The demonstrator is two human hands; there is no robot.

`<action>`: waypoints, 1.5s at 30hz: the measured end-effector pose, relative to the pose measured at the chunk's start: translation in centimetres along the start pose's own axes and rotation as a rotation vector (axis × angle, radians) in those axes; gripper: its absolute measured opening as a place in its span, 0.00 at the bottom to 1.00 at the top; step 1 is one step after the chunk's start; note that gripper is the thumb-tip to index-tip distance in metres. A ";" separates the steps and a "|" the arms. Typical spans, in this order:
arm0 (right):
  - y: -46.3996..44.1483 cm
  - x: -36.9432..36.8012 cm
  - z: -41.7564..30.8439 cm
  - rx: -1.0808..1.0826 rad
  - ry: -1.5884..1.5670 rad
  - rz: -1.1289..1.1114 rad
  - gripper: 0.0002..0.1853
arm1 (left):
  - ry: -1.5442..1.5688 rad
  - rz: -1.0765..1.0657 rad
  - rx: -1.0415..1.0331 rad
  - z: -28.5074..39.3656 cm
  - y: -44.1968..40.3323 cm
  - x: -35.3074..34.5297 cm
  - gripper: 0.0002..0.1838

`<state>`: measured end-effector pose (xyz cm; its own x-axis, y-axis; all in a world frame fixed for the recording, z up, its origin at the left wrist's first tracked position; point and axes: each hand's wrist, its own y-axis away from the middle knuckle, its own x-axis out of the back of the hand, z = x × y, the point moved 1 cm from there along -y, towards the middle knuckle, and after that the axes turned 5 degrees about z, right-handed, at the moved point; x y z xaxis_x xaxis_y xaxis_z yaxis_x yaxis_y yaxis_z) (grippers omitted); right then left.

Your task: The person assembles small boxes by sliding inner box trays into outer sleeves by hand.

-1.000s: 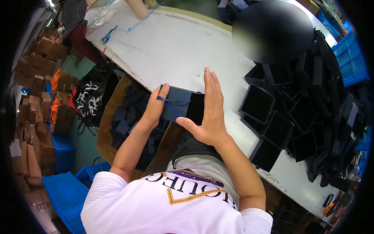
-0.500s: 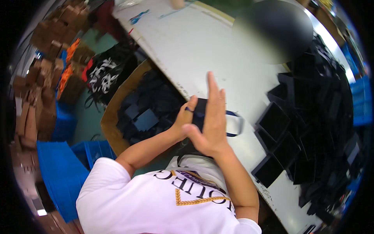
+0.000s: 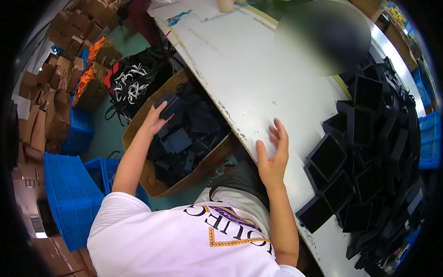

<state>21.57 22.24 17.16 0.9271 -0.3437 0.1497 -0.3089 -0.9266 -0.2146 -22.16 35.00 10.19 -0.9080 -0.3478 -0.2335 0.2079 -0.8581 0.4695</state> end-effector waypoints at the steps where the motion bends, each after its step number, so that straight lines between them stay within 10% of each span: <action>1: 0.1 0.3 0.6 -0.016 0.027 0.020 0.36 | 0.072 -0.008 -0.011 -0.2 -2.2 0.0 0.43; 6: 0.8 0.5 1.8 0.069 0.215 -0.024 0.33 | 0.256 0.337 -0.036 -0.8 -8.8 -4.6 0.63; 9: 1.0 0.9 1.1 0.168 0.328 -0.056 0.29 | -0.350 0.396 -0.115 -3.3 -9.7 -5.3 0.49; 10: 1.4 1.3 1.0 0.206 0.373 -0.065 0.28 | -0.283 0.504 -0.390 -4.8 -10.5 -5.6 0.31; 13: 2.8 2.4 0.6 0.221 0.421 -0.074 0.23 | -0.283 0.351 -0.983 -2.3 -9.0 -9.3 0.20; 20: 2.5 2.5 0.9 0.151 0.408 -0.001 0.21 | -0.739 -0.248 -1.258 2.9 -2.5 -31.1 0.13; 24: 2.1 2.7 0.6 0.123 0.390 0.006 0.19 | -0.823 -0.527 -1.371 0.5 -4.8 -44.8 0.28; 33: 1.6 3.3 0.7 0.023 0.260 0.052 0.15 | -0.699 -0.417 -0.922 -2.6 -13.7 -63.4 0.42; 36: 1.7 3.4 0.8 0.002 0.229 0.067 0.15 | -0.732 -0.369 -0.994 -1.5 -11.6 -60.7 0.33; 45: 2.0 3.1 0.7 0.176 0.316 0.052 0.16 | -0.199 -0.590 -0.095 -1.5 4.4 -35.1 0.46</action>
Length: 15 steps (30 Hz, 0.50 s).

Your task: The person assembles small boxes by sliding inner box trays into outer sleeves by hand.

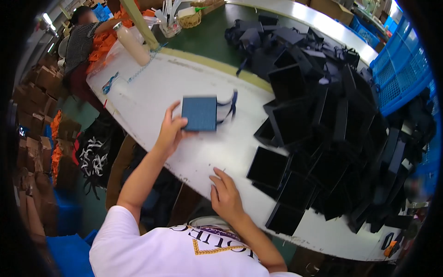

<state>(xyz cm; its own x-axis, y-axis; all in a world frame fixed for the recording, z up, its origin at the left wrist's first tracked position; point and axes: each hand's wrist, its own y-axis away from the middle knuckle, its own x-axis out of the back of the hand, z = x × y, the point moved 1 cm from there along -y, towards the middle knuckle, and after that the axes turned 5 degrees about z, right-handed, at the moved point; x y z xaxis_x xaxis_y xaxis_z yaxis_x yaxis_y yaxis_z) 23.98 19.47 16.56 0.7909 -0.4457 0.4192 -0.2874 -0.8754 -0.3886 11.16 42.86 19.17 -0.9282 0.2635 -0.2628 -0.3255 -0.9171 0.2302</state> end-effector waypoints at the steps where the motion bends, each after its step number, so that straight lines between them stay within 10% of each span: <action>1: 0.1 0.0 -0.5 0.055 0.015 -0.015 0.17 | -0.005 0.033 0.098 -1.0 3.3 0.8 0.47; 6: 1.0 -0.8 -2.5 0.421 0.112 -0.096 0.23 | -0.833 0.096 -0.039 -2.4 13.8 3.1 0.36; 10: 1.5 -1.8 -1.8 0.437 0.186 -0.142 0.23 | -1.232 0.188 -0.723 0.6 12.3 1.6 0.26; 15: 1.5 -1.7 -1.4 0.472 0.184 -0.126 0.24 | -1.555 -0.204 -0.617 0.5 7.7 -5.4 0.16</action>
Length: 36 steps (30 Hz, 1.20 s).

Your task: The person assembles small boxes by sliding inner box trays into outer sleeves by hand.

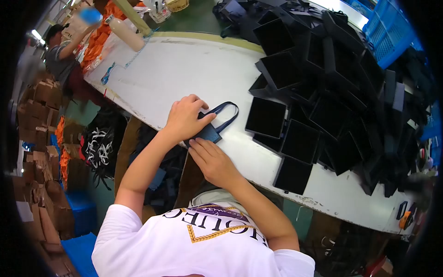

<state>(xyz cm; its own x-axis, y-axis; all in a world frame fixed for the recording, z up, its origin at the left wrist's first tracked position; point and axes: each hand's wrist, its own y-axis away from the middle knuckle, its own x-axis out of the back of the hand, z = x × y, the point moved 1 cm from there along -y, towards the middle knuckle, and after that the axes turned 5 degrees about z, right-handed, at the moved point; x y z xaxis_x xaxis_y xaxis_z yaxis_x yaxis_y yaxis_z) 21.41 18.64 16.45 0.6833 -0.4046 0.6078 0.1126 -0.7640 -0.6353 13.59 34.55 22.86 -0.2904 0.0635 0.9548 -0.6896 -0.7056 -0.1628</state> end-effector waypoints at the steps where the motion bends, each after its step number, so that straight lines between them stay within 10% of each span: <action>1: 0.2 -0.1 0.0 0.000 -0.001 0.011 0.24 | -0.091 -0.100 0.009 0.5 -1.0 -0.6 0.16; 9: 0.7 -0.2 0.3 -0.010 -0.005 -0.001 0.25 | 0.828 -0.106 0.033 -0.8 1.4 0.7 0.10; 19: -0.5 9.4 1.6 -0.218 0.180 0.207 0.20 | 0.316 0.064 0.181 0.2 10.4 0.1 0.24; 29: -3.6 16.5 5.4 -0.683 0.271 -0.277 0.30 | 0.590 0.234 -0.053 -2.6 11.0 -1.3 0.26; 36: -5.8 11.0 1.5 -0.326 0.135 0.079 0.57 | 0.597 0.344 -0.125 -2.9 12.0 0.4 0.25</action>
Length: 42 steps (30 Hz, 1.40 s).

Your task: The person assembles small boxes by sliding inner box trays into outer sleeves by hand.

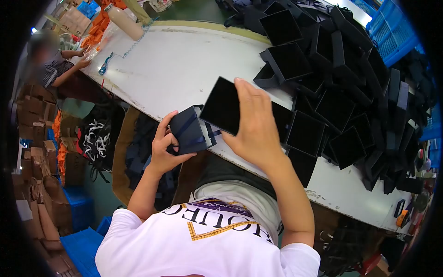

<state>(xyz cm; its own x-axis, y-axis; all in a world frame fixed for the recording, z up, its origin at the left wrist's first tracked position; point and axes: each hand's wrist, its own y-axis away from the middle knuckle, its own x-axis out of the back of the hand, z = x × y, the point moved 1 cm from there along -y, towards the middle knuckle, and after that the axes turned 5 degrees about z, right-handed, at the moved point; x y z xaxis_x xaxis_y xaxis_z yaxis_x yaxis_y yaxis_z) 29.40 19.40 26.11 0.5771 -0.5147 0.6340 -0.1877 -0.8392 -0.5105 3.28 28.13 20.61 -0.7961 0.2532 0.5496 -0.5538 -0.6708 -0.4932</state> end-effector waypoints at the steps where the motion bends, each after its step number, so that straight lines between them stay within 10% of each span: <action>1: -0.1 -1.1 0.1 0.017 0.009 0.008 0.57 | -0.006 0.007 -0.034 0.0 -0.1 0.2 0.25; 17: 1.7 -2.3 -0.5 0.142 -0.043 -0.279 0.52 | -0.057 -0.156 -0.018 0.1 -0.8 3.2 0.26; 26: 2.4 1.0 -0.5 0.374 -0.039 -0.380 0.50 | -0.093 -0.232 -0.401 0.1 -0.3 3.3 0.25; 32: 3.4 -2.4 -3.2 0.167 -0.410 -0.331 0.68 | 0.200 -0.142 -0.112 2.9 1.5 -0.7 0.25; 37: 4.1 -6.7 -4.4 -0.184 -0.839 -0.248 0.64 | 0.186 -0.004 0.038 3.4 3.2 -1.6 0.27; 42: 4.0 -8.9 -4.0 -0.113 -0.608 -0.235 0.56 | -0.075 0.223 0.193 -0.1 7.1 3.6 0.35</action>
<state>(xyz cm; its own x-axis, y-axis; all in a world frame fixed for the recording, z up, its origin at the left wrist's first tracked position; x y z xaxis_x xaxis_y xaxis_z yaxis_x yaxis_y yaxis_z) 20.35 19.90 20.76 0.9526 -0.1526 0.2631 -0.0652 -0.9474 -0.3134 -3.49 24.32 19.04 -0.8687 0.0378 0.4939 -0.3052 -0.8262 -0.4735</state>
